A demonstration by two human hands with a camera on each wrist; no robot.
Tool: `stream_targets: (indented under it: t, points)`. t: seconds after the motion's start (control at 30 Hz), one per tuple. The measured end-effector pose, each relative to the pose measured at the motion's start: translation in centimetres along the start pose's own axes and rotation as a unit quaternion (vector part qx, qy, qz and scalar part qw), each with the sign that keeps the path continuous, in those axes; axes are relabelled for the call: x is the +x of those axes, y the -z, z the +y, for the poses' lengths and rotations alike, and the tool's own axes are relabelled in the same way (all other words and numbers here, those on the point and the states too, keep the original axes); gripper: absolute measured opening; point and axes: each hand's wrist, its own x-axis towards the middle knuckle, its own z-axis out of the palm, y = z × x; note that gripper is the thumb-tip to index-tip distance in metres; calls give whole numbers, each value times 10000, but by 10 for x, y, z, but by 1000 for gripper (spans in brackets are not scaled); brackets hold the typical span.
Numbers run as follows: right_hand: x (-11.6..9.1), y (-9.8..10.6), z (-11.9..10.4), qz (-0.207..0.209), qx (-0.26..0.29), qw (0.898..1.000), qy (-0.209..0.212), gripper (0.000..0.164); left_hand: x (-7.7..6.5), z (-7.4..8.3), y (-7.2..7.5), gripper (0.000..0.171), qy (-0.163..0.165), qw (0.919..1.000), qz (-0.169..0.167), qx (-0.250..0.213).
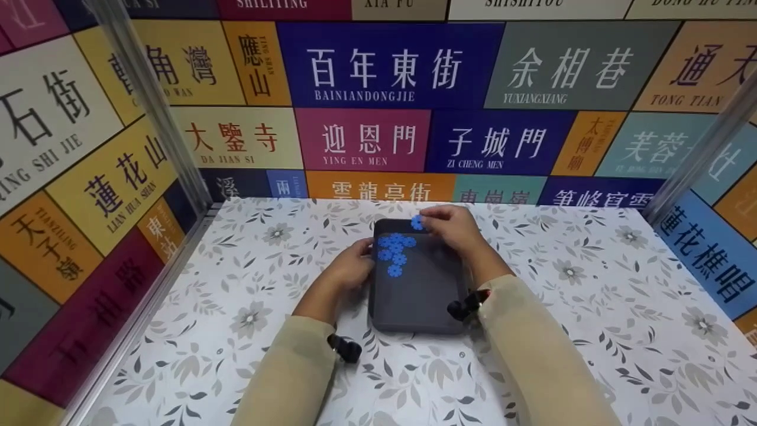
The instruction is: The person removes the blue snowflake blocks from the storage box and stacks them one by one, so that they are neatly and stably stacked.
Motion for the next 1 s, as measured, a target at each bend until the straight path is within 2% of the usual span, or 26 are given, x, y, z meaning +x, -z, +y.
stream_targets:
  t: [0.1, 0.27, 0.43, 0.67, 0.83, 1.0]
  points:
    - [-4, 11, -5, 378, 782, 9960, -217, 35, 1, 0, -1, 62, -7, 9999, -14, -108]
    - [-16, 30, -5, 634, 1483, 9861, -388, 35, 2, -1, -1, 61, 32, 10000, 11, -39]
    - [-31, 56, 7, 768, 2062, 9738, -568, 31, 2, -1, -1, 59, 75, 10000, 12, 5]
    - [-49, 88, 29, 913, 2196, 9668, -940, 32, 2, -1, 1, 58, 148, 9999, 1, 70]
    - [-56, 101, 39, 884, 1950, 9682, -1297, 41, 1, -1, 2, 58, 193, 9998, -43, 34]
    - [-64, 111, 48, 755, 1712, 9718, -1438, 35, 0, -2, 1, 59, 26, 10000, -61, -14]
